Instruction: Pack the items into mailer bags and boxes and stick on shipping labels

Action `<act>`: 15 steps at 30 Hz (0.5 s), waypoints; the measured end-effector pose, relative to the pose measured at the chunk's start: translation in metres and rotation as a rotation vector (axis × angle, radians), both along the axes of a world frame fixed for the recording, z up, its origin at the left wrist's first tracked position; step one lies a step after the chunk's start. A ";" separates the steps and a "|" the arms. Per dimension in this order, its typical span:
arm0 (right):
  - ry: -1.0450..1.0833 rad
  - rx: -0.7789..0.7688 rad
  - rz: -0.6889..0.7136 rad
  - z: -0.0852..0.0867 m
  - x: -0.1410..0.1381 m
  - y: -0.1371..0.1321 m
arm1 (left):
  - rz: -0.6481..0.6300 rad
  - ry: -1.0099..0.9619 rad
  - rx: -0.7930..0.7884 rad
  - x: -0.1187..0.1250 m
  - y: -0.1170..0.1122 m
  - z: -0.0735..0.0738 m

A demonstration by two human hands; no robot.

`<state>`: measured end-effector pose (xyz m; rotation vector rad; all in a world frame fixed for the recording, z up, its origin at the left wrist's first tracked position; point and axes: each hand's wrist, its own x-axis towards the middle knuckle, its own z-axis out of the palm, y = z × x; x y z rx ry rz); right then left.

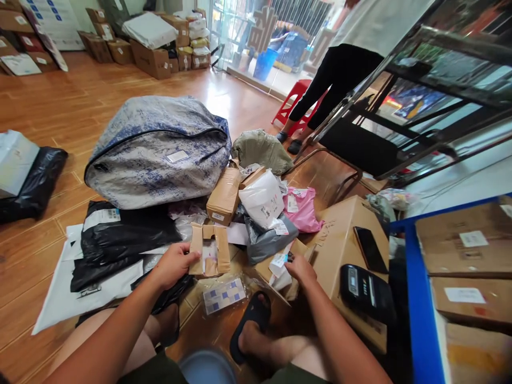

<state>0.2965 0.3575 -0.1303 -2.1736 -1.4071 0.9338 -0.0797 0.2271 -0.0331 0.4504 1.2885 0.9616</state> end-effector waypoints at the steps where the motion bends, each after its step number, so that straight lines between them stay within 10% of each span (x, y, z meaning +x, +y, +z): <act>1: 0.052 -0.018 0.036 0.003 -0.009 -0.003 | -0.006 0.001 0.006 0.002 0.001 0.000; 7: 0.590 -0.158 0.312 0.018 -0.101 -0.049 | -0.057 -0.118 0.038 0.022 0.006 0.010; 11: 1.362 -0.501 0.396 0.035 -0.141 -0.070 | -0.054 -0.212 0.079 0.036 0.009 0.018; 15: 1.576 -0.365 0.274 0.055 -0.146 -0.067 | 0.017 -0.147 0.112 0.040 0.013 0.017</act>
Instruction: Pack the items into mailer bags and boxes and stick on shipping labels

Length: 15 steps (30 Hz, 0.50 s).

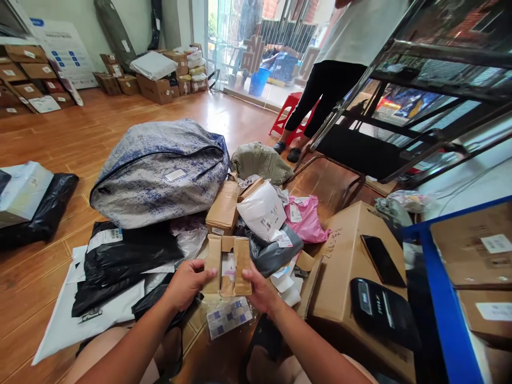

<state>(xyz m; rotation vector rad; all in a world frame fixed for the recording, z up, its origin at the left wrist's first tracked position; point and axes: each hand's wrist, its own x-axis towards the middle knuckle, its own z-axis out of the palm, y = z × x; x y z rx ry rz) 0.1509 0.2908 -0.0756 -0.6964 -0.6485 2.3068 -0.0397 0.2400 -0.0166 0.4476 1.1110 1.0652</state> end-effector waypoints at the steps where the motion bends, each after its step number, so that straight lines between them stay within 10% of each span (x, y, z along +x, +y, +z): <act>1: -0.019 0.007 -0.052 0.003 0.001 0.002 | 0.032 0.031 -0.004 0.000 0.001 -0.002; 15: -0.270 0.073 -0.265 0.004 0.007 0.000 | 0.255 0.557 0.019 0.004 0.011 -0.021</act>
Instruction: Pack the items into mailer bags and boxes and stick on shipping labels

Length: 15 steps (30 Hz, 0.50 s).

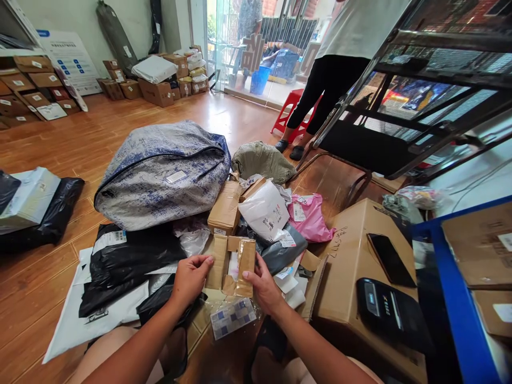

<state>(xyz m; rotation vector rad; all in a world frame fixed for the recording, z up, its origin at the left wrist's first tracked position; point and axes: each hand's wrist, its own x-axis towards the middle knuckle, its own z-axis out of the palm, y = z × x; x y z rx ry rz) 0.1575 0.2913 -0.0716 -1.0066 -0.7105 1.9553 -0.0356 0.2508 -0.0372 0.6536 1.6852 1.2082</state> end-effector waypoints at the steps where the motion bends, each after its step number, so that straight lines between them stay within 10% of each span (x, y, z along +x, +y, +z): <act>1: -0.003 -0.002 -0.003 0.000 0.000 0.000 | -0.009 -0.013 -0.003 -0.001 0.002 0.000; 9: -0.016 -0.091 -0.145 0.000 0.009 0.013 | 0.008 -0.134 -0.081 -0.031 0.018 0.011; 15: 0.091 -0.276 -0.193 0.008 0.009 0.025 | -0.168 0.224 -0.092 -0.019 0.017 0.004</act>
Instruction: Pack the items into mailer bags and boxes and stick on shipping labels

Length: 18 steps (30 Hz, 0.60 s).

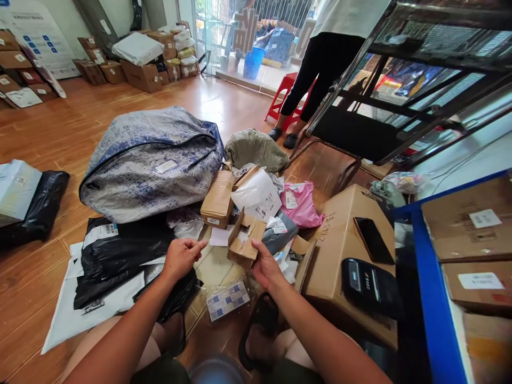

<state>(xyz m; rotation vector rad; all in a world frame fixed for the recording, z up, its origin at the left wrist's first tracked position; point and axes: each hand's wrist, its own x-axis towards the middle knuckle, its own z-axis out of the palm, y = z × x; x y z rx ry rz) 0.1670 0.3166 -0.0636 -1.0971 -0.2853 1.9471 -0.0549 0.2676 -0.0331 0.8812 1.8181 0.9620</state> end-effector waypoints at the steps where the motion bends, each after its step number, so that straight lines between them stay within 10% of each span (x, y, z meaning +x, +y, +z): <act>1: 0.017 -0.042 0.014 0.002 0.000 0.001 | 0.001 0.033 0.015 0.003 0.000 -0.001; 11: -0.087 -0.008 -0.049 -0.002 -0.004 -0.001 | -0.036 -0.126 0.070 0.015 0.002 -0.018; 18: -0.110 0.297 -0.058 0.006 -0.012 -0.014 | -0.076 -0.326 0.125 0.028 -0.003 -0.029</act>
